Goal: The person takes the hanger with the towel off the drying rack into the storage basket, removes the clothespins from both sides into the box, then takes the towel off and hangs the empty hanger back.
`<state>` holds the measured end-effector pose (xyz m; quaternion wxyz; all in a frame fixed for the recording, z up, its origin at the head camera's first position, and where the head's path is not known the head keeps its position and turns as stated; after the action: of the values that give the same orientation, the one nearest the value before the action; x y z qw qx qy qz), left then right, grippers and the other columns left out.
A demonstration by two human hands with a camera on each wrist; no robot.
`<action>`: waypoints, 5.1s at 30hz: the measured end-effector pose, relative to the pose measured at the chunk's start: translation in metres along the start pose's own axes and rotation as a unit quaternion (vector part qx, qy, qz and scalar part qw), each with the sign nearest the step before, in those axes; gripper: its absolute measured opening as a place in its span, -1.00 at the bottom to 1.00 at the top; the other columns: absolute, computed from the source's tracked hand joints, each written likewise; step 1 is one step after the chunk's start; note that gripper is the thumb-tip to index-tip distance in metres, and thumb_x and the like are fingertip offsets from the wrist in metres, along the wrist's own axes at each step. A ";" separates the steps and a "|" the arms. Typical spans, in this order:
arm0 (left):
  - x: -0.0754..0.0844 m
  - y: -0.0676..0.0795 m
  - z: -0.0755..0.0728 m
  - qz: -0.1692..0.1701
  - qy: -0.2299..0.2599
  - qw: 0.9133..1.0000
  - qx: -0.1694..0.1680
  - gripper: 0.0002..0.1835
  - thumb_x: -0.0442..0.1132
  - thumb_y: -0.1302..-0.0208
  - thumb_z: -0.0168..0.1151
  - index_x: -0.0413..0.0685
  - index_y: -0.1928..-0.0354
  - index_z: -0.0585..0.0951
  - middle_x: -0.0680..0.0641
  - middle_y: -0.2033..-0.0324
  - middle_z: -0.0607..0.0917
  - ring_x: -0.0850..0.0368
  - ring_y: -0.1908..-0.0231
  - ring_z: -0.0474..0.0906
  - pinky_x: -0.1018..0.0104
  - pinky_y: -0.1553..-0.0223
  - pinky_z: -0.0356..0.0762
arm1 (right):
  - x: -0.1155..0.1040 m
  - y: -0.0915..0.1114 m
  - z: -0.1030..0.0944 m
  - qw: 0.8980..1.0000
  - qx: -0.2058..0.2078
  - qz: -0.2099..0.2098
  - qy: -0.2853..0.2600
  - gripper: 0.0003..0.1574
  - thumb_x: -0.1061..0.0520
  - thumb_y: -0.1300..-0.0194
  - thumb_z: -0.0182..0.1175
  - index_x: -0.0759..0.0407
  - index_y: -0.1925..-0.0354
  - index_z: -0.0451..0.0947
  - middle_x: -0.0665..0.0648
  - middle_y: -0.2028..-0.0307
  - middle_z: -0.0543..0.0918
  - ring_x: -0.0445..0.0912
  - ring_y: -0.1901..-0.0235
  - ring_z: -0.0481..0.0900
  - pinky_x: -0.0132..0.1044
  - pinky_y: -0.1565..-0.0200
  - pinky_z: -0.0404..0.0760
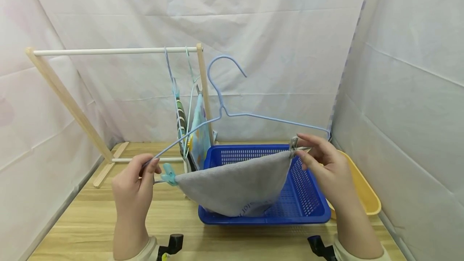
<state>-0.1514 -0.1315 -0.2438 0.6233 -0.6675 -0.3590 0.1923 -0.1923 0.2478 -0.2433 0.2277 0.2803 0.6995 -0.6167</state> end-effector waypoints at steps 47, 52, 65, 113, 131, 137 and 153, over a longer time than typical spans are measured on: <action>-0.013 -0.001 0.011 -0.051 -0.127 0.990 0.025 -0.40 0.23 -0.35 -0.04 -0.05 0.70 0.34 0.09 0.84 0.17 0.29 0.79 -0.08 0.39 0.77 -0.16 | -0.017 -0.007 -0.009 0.962 -0.116 -0.057 0.239 -0.44 0.63 0.09 0.34 0.25 0.10 0.67 -0.08 0.27 0.69 -0.29 0.53 0.45 -0.43 0.60 0.35; -0.011 -0.002 0.011 -0.048 -0.128 0.990 0.018 -0.40 0.23 -0.35 -0.04 -0.04 0.70 0.32 0.09 0.84 0.16 0.29 0.79 -0.09 0.40 0.76 -0.17 | -0.023 -0.007 -0.008 0.958 -0.106 -0.113 0.241 -0.80 0.16 -0.25 0.34 0.27 0.20 0.68 -0.05 0.35 0.66 -0.32 0.49 0.39 -0.50 0.58 0.29; -0.011 0.000 0.011 -0.053 -0.112 0.992 0.019 -0.45 0.20 -0.33 0.04 -0.06 0.67 0.42 0.10 0.84 0.22 0.30 0.79 -0.02 0.40 0.77 -0.13 | -0.042 -0.007 -0.002 0.968 -0.094 -0.205 0.111 -0.64 0.15 -0.30 0.29 0.53 0.34 0.61 0.24 0.32 0.70 -0.15 0.18 0.63 -0.47 0.01 0.51; -0.015 0.001 0.014 -0.065 -0.114 0.991 -0.015 -0.45 0.18 -0.37 0.02 -0.04 0.66 0.40 0.10 0.83 0.22 0.27 0.80 0.01 0.44 0.75 -0.13 | -0.006 0.013 -0.042 0.984 0.012 -0.098 -0.150 -0.87 0.65 -0.13 0.16 0.79 0.30 0.44 0.37 0.24 0.66 0.01 0.19 0.61 -0.40 0.11 0.62; -0.014 0.000 0.016 -0.058 -0.110 0.992 -0.021 -0.45 0.17 -0.38 0.03 -0.06 0.66 0.44 0.09 0.82 0.28 0.28 0.79 0.03 0.44 0.76 -0.09 | 0.059 0.044 -0.073 0.990 0.067 0.105 0.062 -0.83 0.61 -0.19 0.14 0.48 0.29 0.55 -0.05 0.29 0.70 -0.30 0.18 0.62 -0.59 0.14 0.54; -0.015 -0.001 0.018 -0.064 -0.106 0.992 -0.028 -0.43 0.19 -0.39 0.00 -0.03 0.69 0.33 0.10 0.81 0.19 0.28 0.77 -0.02 0.44 0.74 -0.12 | 0.082 0.050 -0.083 0.984 0.072 0.156 0.054 -0.84 0.54 -0.23 0.18 0.41 0.24 0.59 -0.08 0.28 0.70 -0.31 0.23 0.64 -0.58 0.18 0.56; -0.014 -0.001 0.024 -0.070 -0.083 0.994 -0.022 -0.44 0.15 -0.38 0.07 -0.02 0.70 0.30 0.12 0.79 0.18 0.31 0.74 0.00 0.42 0.74 -0.09 | 0.143 0.068 -0.114 0.930 0.017 0.294 0.221 -0.59 0.11 -0.35 0.26 0.39 -0.02 0.56 -0.30 0.33 0.64 -0.49 0.26 0.51 -0.67 0.27 0.44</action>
<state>-0.1780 -0.1249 -0.2489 0.5888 -0.6362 -0.4588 0.1951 -0.2491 0.3825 -0.3727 0.2332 0.6064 0.6077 -0.4568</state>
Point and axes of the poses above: each hand's wrist, its own y-axis away from the middle knuckle, its own z-axis out of the palm, x = y × z, the point moved 8 cm from there along -y, towards the middle knuckle
